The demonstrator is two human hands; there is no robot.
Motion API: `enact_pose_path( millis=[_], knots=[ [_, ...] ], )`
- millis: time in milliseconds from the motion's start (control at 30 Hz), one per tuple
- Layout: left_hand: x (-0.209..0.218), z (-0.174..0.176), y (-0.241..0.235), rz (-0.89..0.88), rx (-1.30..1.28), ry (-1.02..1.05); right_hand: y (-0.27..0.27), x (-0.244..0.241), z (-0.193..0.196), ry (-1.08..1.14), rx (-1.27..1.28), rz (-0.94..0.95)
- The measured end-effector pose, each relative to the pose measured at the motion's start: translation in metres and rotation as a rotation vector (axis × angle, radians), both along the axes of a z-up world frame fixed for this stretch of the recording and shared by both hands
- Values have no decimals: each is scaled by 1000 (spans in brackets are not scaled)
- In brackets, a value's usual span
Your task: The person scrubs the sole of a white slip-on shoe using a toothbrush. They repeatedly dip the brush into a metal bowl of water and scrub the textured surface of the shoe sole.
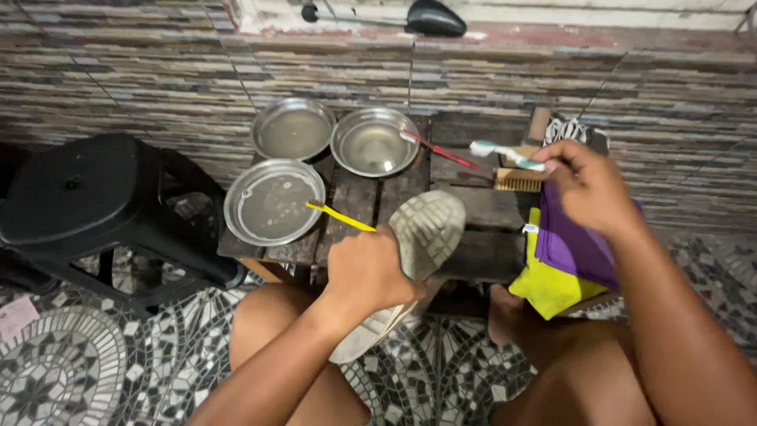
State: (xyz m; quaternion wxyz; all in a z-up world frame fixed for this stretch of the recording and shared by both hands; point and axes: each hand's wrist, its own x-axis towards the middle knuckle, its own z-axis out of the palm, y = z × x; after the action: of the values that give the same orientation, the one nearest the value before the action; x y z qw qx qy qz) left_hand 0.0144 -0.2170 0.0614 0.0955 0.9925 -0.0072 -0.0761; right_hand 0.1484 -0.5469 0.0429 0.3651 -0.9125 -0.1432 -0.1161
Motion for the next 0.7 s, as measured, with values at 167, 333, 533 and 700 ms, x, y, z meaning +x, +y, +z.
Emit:
enact_pose_path(
  millis=[167,333,533,700],
  knots=[
    [-9,-27,-4,22,11,6,23,-14,-21,-71,-16,189],
    [-15,-40,-6,59,-77,41,44,-17,-37,-114,-62,301],
    [-12,-55,-2,80,-69,-44,58,-7,-53,-253,-74,339],
    [-9,-43,3,32,-164,187,67,0,-59,-330,-62,365]
  ],
)
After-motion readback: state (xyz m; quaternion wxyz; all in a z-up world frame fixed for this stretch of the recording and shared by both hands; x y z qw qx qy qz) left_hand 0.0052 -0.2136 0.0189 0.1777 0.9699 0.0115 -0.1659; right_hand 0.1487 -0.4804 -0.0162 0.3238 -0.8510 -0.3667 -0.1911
